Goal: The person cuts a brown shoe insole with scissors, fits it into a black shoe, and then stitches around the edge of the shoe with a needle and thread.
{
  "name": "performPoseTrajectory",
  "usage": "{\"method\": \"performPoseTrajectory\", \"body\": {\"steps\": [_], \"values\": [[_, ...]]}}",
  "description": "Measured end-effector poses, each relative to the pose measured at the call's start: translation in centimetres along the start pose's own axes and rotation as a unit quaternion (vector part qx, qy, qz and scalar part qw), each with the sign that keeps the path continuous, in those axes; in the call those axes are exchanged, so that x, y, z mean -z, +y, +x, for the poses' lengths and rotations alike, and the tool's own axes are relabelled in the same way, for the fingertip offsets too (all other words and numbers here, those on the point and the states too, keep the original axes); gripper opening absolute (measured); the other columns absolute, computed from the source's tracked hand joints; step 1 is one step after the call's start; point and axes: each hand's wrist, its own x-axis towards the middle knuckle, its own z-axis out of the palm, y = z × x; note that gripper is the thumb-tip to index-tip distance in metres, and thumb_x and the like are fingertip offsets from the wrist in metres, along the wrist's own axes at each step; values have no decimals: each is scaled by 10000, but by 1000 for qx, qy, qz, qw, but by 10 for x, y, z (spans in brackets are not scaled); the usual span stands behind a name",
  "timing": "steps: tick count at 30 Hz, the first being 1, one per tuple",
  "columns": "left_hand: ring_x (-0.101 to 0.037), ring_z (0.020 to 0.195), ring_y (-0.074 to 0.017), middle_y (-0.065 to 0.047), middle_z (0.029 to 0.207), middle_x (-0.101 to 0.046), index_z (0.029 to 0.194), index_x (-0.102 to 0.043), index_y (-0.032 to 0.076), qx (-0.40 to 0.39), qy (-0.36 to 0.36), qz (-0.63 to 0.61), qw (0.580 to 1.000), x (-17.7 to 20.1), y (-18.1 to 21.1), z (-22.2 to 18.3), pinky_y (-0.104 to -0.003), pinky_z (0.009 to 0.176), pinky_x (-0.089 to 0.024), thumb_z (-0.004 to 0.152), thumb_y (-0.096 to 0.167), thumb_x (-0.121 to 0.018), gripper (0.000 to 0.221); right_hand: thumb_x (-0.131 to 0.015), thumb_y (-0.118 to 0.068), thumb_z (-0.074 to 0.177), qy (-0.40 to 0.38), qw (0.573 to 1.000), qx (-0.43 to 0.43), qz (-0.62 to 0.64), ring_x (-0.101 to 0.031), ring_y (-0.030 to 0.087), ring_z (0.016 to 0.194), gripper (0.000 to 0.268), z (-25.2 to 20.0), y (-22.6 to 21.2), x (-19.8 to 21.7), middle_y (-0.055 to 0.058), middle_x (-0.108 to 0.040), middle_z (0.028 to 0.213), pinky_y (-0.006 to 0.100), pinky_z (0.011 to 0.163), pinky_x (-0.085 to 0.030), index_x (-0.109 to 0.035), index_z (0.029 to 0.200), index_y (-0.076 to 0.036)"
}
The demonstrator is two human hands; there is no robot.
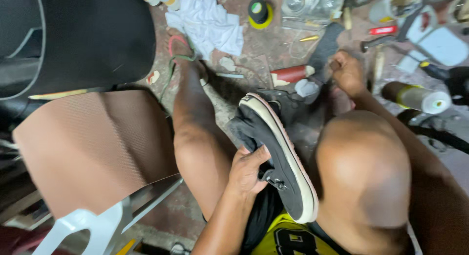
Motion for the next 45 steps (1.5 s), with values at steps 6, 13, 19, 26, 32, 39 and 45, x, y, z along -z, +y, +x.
{"method": "performPoseTrajectory", "body": {"steps": [6,13,19,26,32,39,45], "values": [[-711,971,-240,-118,1128,-715,1240,-631,0,11,-7,50,999,10,-20,-9,-432,870,-600,918,40,-739,343,-599,2,1129,99,969,210,83,-702,123,958,51,-133,-87,77,98,-699,1048,250,846,-559,-631,1163,23],[-707,950,-257,-121,1096,-712,1274,-587,6,25,-20,72,997,14,-32,-52,-431,845,-590,912,46,-717,386,-678,78,986,111,886,451,-14,-781,205,969,131,-302,-203,112,53,-723,972,312,788,-590,-603,1038,-15],[-683,998,-228,-80,1109,-701,1281,-596,51,50,19,85,995,28,-64,-62,-406,888,-569,879,42,-701,415,-775,28,871,61,902,420,-80,-730,258,938,241,-330,-217,93,109,-731,1069,357,807,-584,-672,1079,-36],[-680,1036,-206,-96,1154,-694,1287,-604,23,11,-16,88,996,17,-61,-55,-369,935,-557,930,36,-702,371,-788,-28,865,47,876,457,-147,-700,269,971,240,-316,-224,89,93,-711,1085,364,851,-571,-680,1079,-31],[-688,1013,-201,-101,1148,-700,1259,-623,15,-11,-29,88,996,6,-62,-56,-364,912,-560,944,20,-691,322,-757,-40,825,17,861,463,-209,-672,230,978,250,-312,-234,96,60,-712,1094,350,840,-553,-701,1069,-48],[-686,995,-197,-105,1131,-695,1226,-618,-7,-24,-39,82,996,12,-65,-54,-362,896,-567,991,15,-690,247,-743,-101,779,-73,853,465,-226,-650,234,979,287,-324,-232,107,58,-673,1057,372,830,-536,-687,1052,-35],[-693,991,-189,-95,1123,-702,1213,-611,11,-29,-23,80,996,3,-63,-58,-361,893,-573,949,12,-693,276,-740,-52,806,-54,863,458,-206,-659,236,956,254,-333,-227,106,75,-682,1044,355,827,-540,-689,1054,-26]]}}
